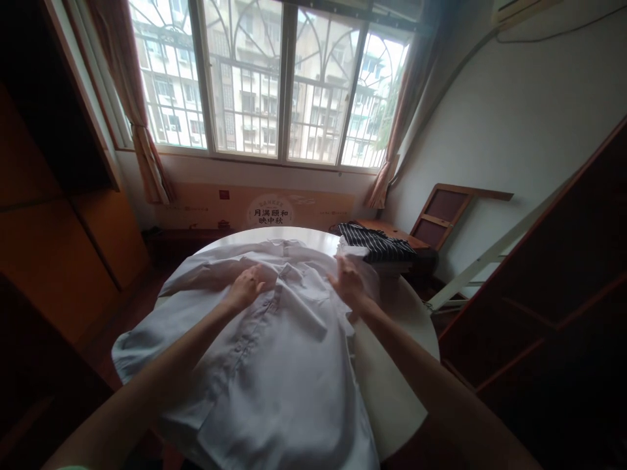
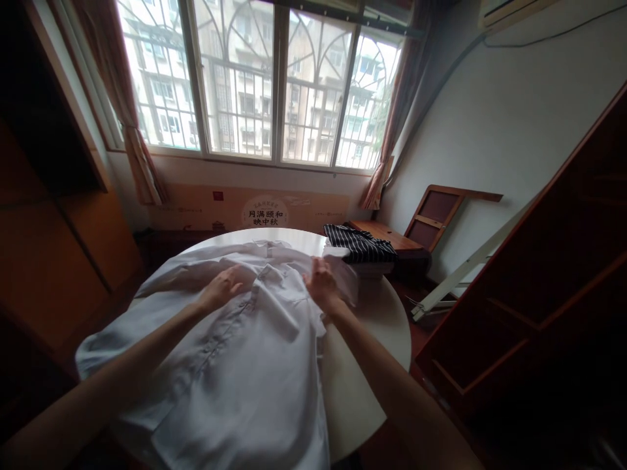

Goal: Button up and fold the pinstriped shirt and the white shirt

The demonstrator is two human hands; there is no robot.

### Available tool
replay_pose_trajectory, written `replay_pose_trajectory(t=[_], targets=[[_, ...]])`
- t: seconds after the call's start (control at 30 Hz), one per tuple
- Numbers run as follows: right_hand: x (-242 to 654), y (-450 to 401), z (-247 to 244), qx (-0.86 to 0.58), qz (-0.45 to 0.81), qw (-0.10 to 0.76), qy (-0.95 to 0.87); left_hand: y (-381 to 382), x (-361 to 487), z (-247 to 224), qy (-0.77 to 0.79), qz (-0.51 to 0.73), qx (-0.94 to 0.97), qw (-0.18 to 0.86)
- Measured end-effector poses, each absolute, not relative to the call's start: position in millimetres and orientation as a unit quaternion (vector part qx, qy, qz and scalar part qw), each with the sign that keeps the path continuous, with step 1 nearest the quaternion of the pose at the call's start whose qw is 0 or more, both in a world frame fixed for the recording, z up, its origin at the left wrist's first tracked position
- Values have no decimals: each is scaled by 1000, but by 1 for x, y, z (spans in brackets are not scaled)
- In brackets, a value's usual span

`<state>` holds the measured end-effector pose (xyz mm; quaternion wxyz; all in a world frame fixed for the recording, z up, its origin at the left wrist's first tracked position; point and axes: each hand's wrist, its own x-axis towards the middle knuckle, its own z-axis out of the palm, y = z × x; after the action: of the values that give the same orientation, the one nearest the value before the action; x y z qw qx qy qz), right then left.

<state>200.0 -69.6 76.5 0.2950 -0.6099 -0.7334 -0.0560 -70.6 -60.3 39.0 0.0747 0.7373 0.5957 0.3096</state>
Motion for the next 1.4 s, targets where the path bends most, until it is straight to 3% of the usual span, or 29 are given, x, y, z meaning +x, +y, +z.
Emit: replay_pose_trajectory(t=[0.17, 0.37, 0.6, 0.73, 0.83, 1.0, 1.4], targets=[[148, -124, 30, -440, 1, 210, -873, -75, -71, 38, 520, 196, 825, 104], [167, -122, 20, -493, 5, 157, -856, -77, -78, 25, 463, 180, 857, 141], [188, -83, 54, -583, -36, 36, -811, -76, -25, 7, 530, 153, 833, 50], [153, -74, 56, -627, -72, 112, -768, -72, -2, 11, 562, 168, 810, 4], [125, -71, 45, -656, 1, 167, -736, -71, 4, 11, 587, 201, 784, -20], [110, -60, 37, -721, 68, 141, -675, -68, 2, 4, 559, 232, 796, -13], [110, -40, 55, -712, 125, 27, -690, -52, 5, 11, 599, 242, 753, 127]])
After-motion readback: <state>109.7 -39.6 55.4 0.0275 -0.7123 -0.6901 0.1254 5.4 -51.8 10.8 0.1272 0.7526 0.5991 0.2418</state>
